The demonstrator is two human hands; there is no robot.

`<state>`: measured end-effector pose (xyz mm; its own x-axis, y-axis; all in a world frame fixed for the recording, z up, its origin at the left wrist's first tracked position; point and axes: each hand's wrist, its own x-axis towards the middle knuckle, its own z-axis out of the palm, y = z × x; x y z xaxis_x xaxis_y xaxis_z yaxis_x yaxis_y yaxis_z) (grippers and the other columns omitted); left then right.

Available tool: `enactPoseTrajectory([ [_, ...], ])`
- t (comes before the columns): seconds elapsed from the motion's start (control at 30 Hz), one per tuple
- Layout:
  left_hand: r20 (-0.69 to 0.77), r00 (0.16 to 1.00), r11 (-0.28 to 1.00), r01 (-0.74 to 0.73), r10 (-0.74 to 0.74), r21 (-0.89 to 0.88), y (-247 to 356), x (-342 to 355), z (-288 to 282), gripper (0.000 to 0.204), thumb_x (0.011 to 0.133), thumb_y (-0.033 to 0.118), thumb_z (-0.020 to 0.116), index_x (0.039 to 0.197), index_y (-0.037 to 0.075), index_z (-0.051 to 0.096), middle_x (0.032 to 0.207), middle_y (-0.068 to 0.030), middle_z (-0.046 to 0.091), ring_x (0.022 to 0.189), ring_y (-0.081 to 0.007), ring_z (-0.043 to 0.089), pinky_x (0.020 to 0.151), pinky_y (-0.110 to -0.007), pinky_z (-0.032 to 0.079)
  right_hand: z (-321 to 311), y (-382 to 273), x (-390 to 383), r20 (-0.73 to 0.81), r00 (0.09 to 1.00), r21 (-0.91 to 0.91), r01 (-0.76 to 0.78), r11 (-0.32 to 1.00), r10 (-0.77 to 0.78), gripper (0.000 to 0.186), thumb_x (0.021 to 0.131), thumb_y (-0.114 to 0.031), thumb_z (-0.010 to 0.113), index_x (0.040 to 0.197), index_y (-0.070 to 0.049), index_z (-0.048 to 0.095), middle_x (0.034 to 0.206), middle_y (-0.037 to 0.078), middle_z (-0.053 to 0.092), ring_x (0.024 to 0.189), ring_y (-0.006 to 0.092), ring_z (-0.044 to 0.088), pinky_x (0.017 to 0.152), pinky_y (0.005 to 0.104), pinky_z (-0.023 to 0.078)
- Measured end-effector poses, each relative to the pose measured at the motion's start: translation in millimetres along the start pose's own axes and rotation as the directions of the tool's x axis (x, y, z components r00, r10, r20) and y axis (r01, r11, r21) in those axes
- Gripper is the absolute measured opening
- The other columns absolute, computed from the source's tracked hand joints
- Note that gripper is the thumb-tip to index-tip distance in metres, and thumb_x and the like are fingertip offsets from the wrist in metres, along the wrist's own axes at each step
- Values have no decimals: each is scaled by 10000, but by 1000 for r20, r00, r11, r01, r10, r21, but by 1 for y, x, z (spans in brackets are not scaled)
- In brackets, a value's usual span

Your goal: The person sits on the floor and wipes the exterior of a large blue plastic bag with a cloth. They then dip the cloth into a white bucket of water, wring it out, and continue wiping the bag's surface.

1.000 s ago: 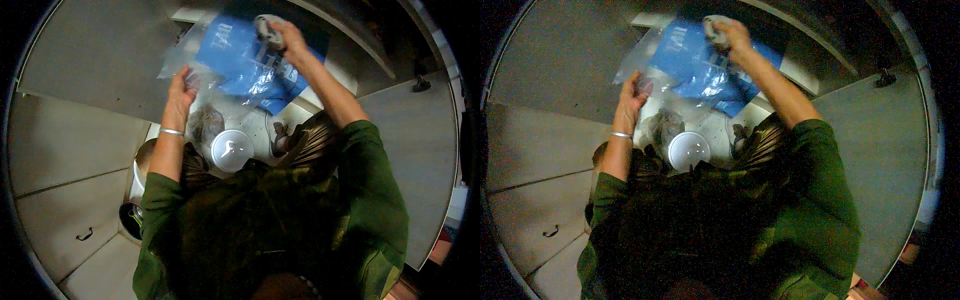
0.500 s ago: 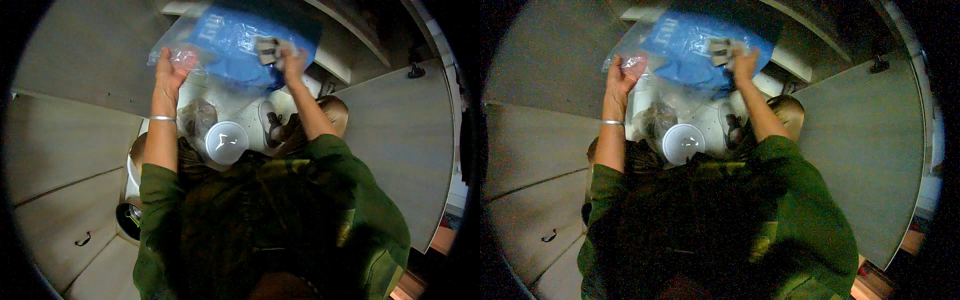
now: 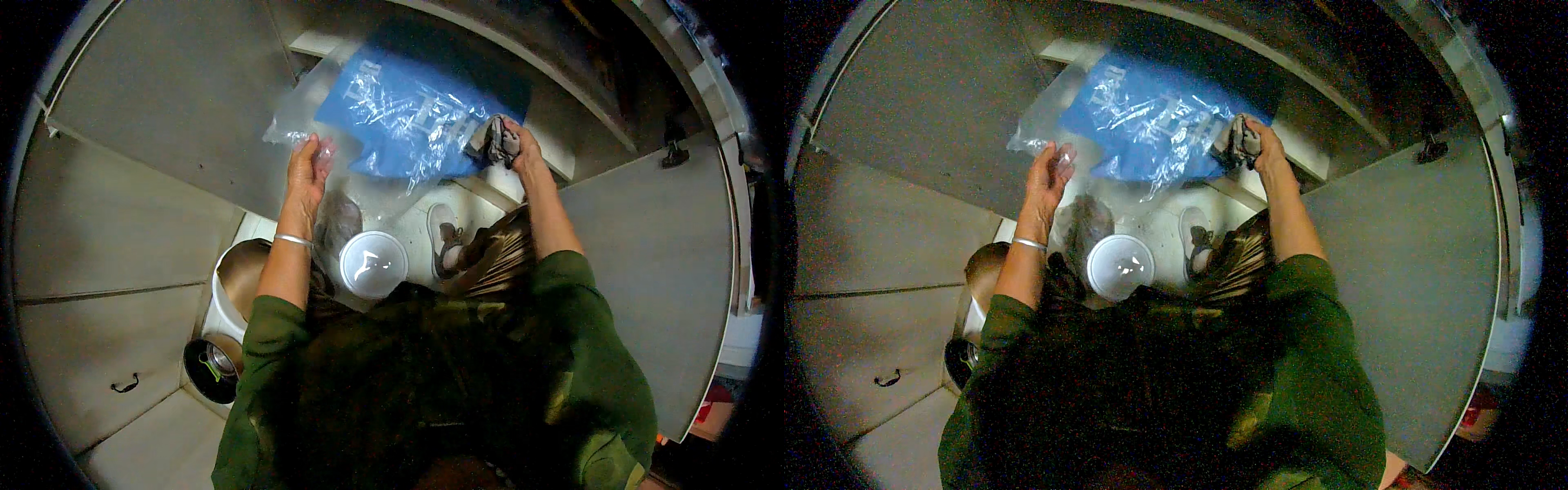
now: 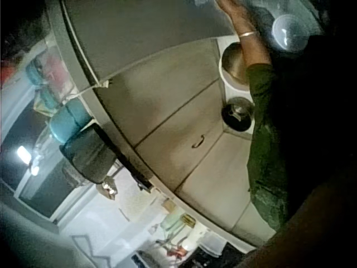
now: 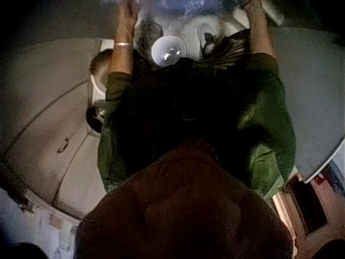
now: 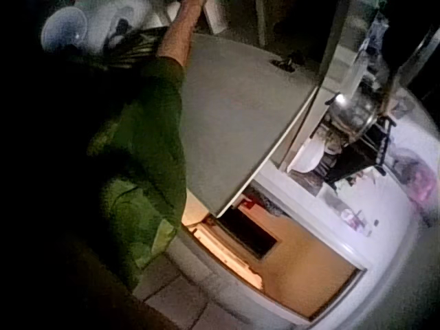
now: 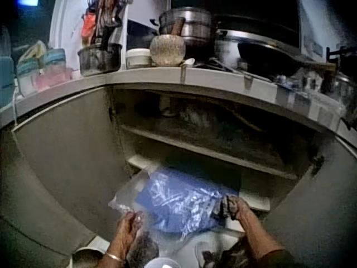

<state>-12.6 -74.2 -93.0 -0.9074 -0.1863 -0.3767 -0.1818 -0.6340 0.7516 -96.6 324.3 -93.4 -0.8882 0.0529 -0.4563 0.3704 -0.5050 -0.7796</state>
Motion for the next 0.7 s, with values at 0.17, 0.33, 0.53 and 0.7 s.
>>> enactPoseTrajectory([
  [0.17,21,996,986,-79,83,-145,-26,22,-16,197,793,185,546,932,48,518,946,-87,552,826,-179,525,679,-271,446,7,-38,-13,-217,971,-89,81,993,-99,238,708,-152,563,928,-64,539,853,95,573,747,256,554,634,401,476],
  [0.33,-54,994,984,90,-99,-152,-39,6,0,169,800,193,533,918,75,561,909,-50,564,738,-114,519,624,-215,453,-26,-42,-1,113,994,-70,18,997,-10,244,728,-211,581,923,-69,543,789,87,597,636,230,583,559,383,516],
  [0.53,-11,999,991,47,-49,-121,-34,-1,0,234,857,245,425,1024,105,509,899,-71,568,703,-119,534,587,-212,458,5,-39,-8,25,999,-430,48,902,-41,210,694,-213,606,850,-76,578,787,76,593,628,223,568,559,367,488],
  [0.7,-144,983,991,103,-115,-88,-33,5,-1,227,847,272,456,981,93,497,866,-80,561,724,-133,544,588,-229,469,15,-36,11,-113,979,-531,83,843,-168,216,648,-165,630,823,-47,580,766,82,585,610,201,552,515,321,454],
])
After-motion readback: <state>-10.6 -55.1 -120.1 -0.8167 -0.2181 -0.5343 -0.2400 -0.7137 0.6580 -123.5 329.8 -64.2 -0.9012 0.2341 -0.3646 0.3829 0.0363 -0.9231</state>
